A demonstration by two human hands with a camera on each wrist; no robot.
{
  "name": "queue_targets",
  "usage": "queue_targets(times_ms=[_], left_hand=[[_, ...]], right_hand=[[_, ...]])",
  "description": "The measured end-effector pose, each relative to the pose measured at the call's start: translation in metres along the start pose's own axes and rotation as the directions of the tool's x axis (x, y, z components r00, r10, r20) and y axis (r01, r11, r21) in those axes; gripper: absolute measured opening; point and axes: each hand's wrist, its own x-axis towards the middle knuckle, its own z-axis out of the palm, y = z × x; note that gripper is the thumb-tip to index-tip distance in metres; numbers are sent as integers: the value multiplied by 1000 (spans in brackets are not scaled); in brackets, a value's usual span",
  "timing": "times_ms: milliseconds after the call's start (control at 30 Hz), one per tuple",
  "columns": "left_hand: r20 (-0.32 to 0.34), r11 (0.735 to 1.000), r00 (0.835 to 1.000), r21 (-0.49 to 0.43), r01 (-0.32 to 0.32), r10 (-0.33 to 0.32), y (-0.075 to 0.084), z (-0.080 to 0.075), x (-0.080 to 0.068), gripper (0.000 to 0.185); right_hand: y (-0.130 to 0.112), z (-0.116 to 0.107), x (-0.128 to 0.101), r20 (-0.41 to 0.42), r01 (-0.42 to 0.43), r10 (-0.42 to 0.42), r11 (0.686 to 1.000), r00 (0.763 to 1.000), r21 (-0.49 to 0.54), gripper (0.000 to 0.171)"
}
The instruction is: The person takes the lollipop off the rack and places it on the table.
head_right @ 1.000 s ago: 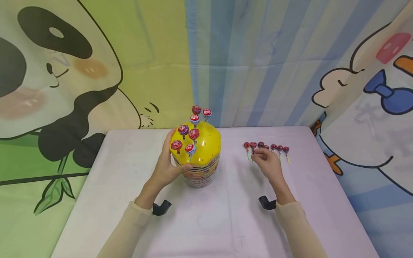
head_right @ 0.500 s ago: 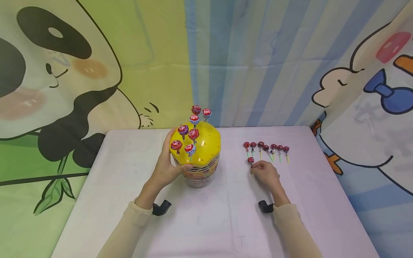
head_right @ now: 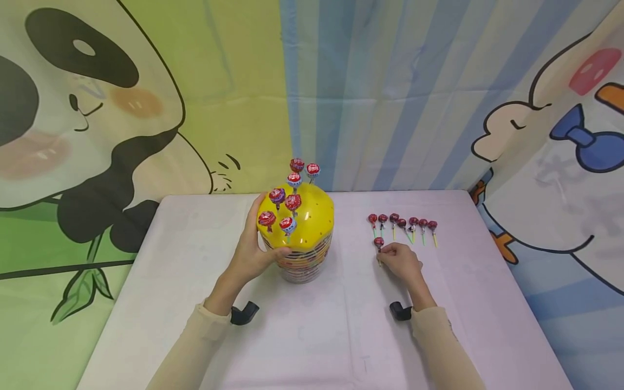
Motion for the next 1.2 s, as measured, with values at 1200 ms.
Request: queue_targets(times_ms=[1200], left_hand=[[7, 1000, 1000, -16, 11, -11, 2, -1, 0, 114]], right_hand=[[-181, -17, -102, -328, 759, -690, 532, 646, 376, 28]])
